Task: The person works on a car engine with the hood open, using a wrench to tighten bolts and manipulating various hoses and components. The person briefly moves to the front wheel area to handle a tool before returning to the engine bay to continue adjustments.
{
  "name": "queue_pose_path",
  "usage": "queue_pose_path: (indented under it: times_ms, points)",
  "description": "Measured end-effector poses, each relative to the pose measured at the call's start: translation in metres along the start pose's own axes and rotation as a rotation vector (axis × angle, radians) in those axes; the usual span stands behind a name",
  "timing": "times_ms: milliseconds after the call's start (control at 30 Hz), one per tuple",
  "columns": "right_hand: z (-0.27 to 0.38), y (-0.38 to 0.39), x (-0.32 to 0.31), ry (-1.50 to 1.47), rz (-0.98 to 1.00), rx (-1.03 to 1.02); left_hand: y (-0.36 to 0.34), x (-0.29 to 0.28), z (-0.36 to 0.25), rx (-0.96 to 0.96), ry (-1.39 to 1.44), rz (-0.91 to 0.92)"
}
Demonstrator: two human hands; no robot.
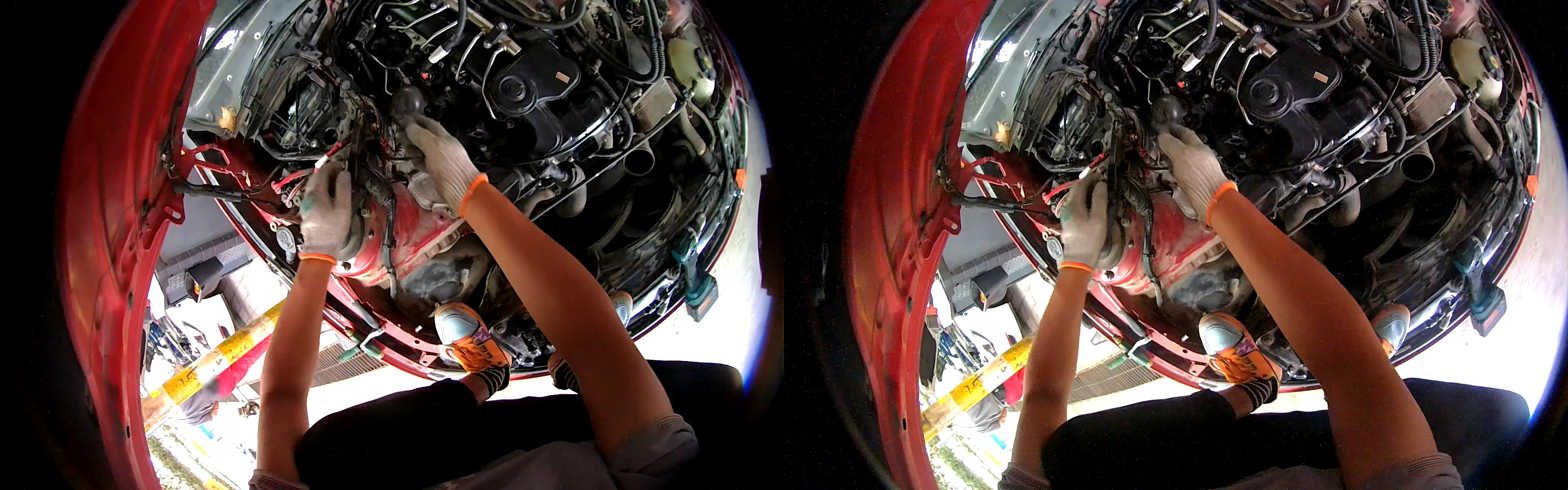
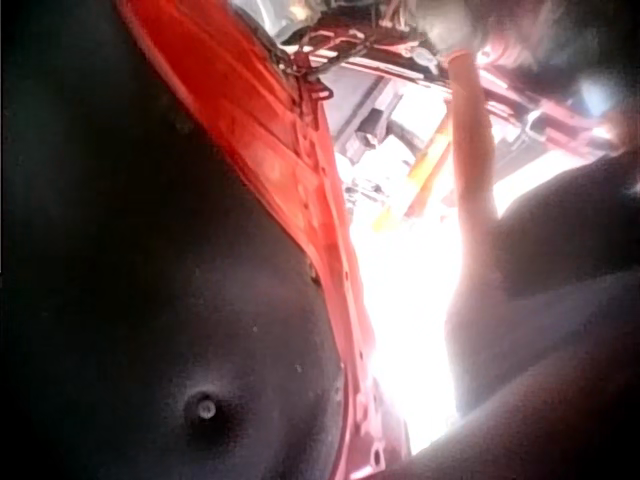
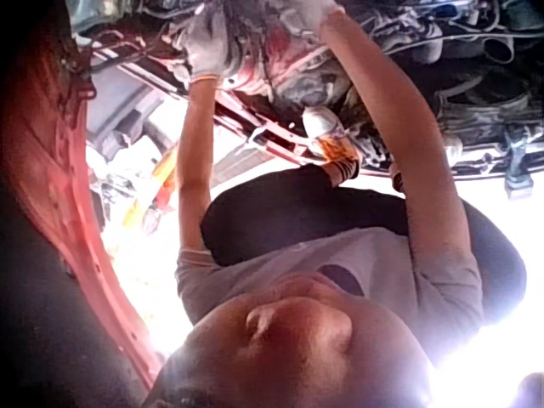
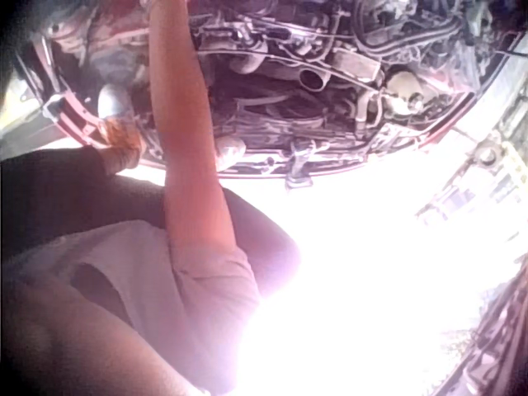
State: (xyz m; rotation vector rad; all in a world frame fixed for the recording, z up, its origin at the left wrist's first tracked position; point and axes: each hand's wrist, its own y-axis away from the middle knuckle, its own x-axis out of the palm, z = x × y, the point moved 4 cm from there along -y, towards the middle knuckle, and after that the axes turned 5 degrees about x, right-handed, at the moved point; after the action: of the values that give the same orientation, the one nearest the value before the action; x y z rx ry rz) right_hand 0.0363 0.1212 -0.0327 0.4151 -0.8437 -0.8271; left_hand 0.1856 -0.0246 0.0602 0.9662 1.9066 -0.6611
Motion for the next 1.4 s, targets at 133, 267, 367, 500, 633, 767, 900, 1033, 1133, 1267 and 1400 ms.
queue_pose_path:
  times_ms: [133, 267, 367, 500, 633, 767, 900, 1033, 1133, 1267, 1400]
  points:
    - [0.021, -0.006, 0.036, 0.156, -0.099, -0.1, 0.016, 0.013, 0.006, 0.021, -0.085, -0.038]
    - [-0.005, -0.051, 0.041, -0.004, -0.152, -0.148, 0.007, 0.021, -0.005, -0.022, -0.017, -0.028]
    - [-0.016, -0.057, 0.053, -0.128, -0.119, -0.194, 0.011, 0.02, 0.004, -0.041, -0.009, -0.042]
    - [-0.018, -0.063, 0.054, -0.014, -0.111, -0.25, 0.011, 0.022, 0.007, -0.034, -0.015, -0.057]
    - [-0.014, -0.055, 0.052, 0.43, -0.169, -0.329, 0.01, 0.023, 0.001, 0.04, -0.098, -0.04]
    - [-0.01, -0.048, 0.041, 0.287, -0.121, -0.231, 0.011, 0.023, -0.007, 0.115, -0.106, -0.05]
    - [-0.012, -0.031, 0.028, 0.274, -0.246, -0.297, 0.009, 0.03, 0.0, 0.101, -0.067, 0.013]
    - [-0.017, -0.019, 0.011, 0.17, -0.285, -0.347, 0.009, 0.032, 0.006, 0.287, -0.148, 0.034]
    - [-0.015, -0.014, -0.003, 0.11, -0.228, -0.312, 0.006, 0.038, -0.006, 0.197, -0.186, 0.086]
    - [-0.008, -0.014, -0.004, 0.102, -0.184, -0.261, 0.003, 0.046, -0.005, 0.114, -0.242, 0.165]
    - [-0.008, -0.018, 0.004, 0.126, -0.152, -0.266, 0.001, 0.047, -0.006, 0.088, -0.314, 0.167]
